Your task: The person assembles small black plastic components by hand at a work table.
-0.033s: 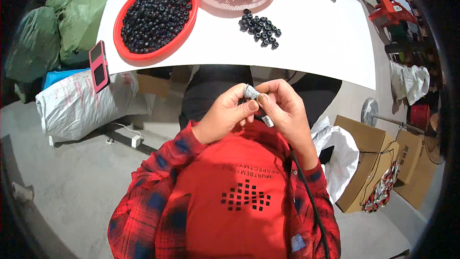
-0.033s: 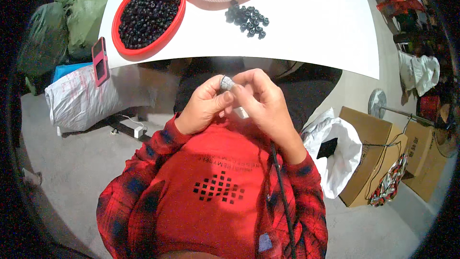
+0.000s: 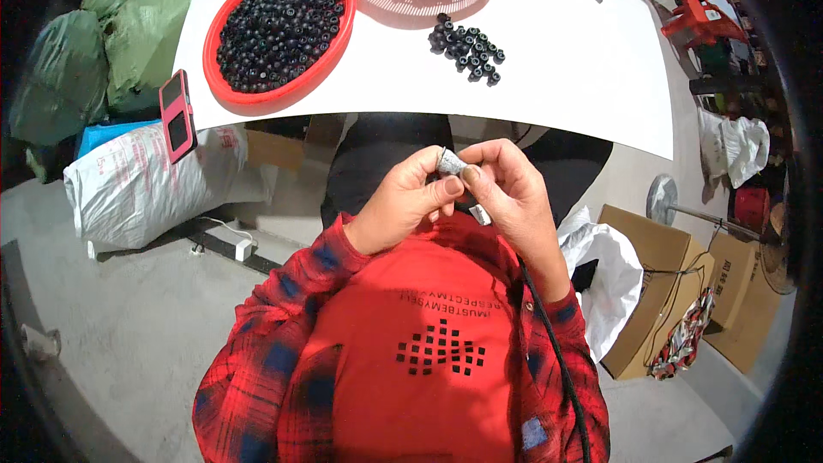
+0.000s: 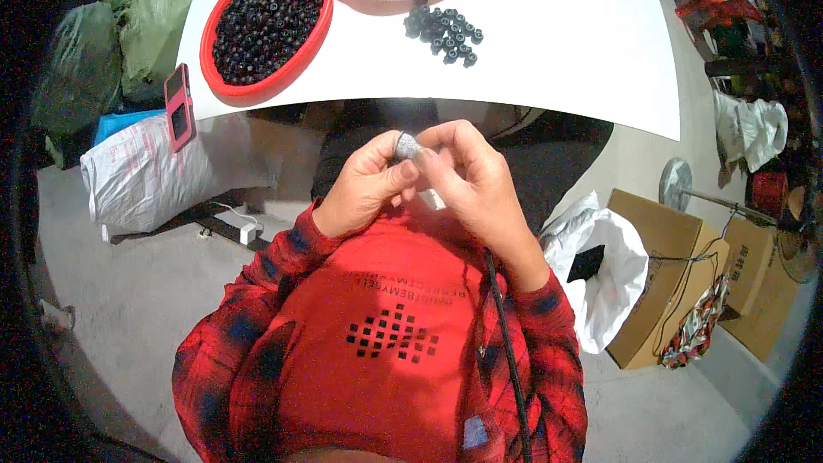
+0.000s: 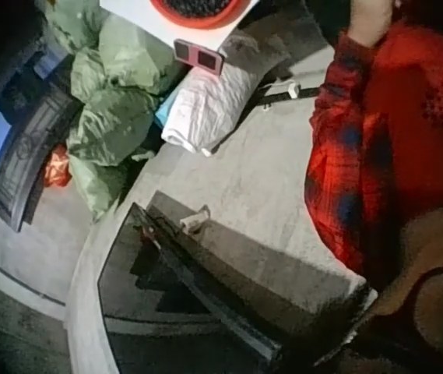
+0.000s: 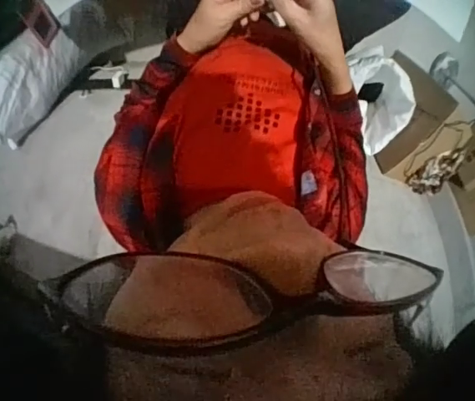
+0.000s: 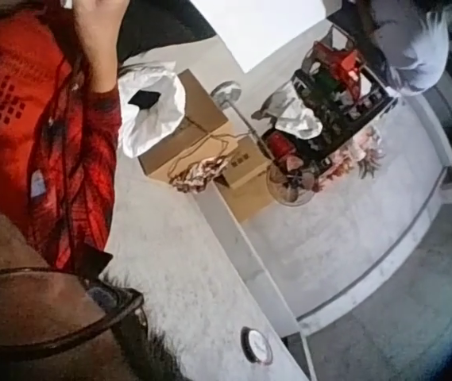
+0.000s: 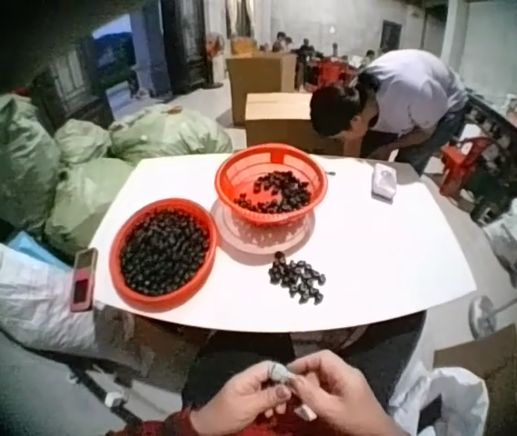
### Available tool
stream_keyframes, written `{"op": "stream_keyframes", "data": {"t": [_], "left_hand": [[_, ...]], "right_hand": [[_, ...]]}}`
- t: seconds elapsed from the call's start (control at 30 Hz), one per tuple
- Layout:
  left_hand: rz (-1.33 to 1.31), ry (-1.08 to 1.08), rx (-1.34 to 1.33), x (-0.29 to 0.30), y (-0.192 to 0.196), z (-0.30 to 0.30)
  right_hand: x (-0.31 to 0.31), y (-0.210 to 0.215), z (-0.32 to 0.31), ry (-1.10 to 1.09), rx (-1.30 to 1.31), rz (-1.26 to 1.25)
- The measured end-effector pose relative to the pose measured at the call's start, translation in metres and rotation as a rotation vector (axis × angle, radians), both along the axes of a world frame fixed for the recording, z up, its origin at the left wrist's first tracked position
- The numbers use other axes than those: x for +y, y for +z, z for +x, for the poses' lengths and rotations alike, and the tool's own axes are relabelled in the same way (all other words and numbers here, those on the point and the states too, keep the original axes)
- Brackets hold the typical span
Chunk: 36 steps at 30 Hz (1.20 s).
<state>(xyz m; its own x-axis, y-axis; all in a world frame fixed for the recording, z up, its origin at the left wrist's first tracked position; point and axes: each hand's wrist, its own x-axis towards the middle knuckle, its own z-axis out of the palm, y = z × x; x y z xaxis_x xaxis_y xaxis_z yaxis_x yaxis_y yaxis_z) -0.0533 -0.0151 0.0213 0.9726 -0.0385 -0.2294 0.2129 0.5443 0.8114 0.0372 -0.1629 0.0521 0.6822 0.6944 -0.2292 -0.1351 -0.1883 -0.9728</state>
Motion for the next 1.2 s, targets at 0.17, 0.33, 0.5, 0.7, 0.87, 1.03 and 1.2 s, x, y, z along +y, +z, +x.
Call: {"op": "stream_keyframes", "data": {"t": [0.17, 0.33, 0.5, 0.7, 0.87, 1.03, 1.2], "left_hand": [[0.043, 0.057, -0.013, 0.000, -0.006, 0.001], [0.067, 0.091, -0.025, -0.002, -0.009, 0.000], [0.057, 0.069, -0.043, -0.002, -0.012, -0.002], [0.022, 0.037, -0.041, -0.002, -0.009, -0.002], [0.034, 0.047, -0.036, -0.004, -0.008, -0.001], [0.059, 0.045, -0.060, -0.005, -0.010, -0.001], [0.048, 0.032, -0.048, -0.004, -0.011, -0.002]], "right_hand": [[0.005, 0.000, 0.001, -0.044, 0.075, 0.029], [0.004, -0.004, 0.002, -0.123, -0.040, -0.011], [0.005, -0.007, 0.000, -0.140, -0.176, -0.061], [0.009, -0.007, 0.000, -0.168, -0.277, -0.092], [0.011, -0.008, 0.000, -0.201, -0.335, -0.081], [0.011, -0.004, 0.001, -0.189, -0.313, -0.127], [0.012, -0.007, 0.000, -0.200, -0.302, -0.129]]}}
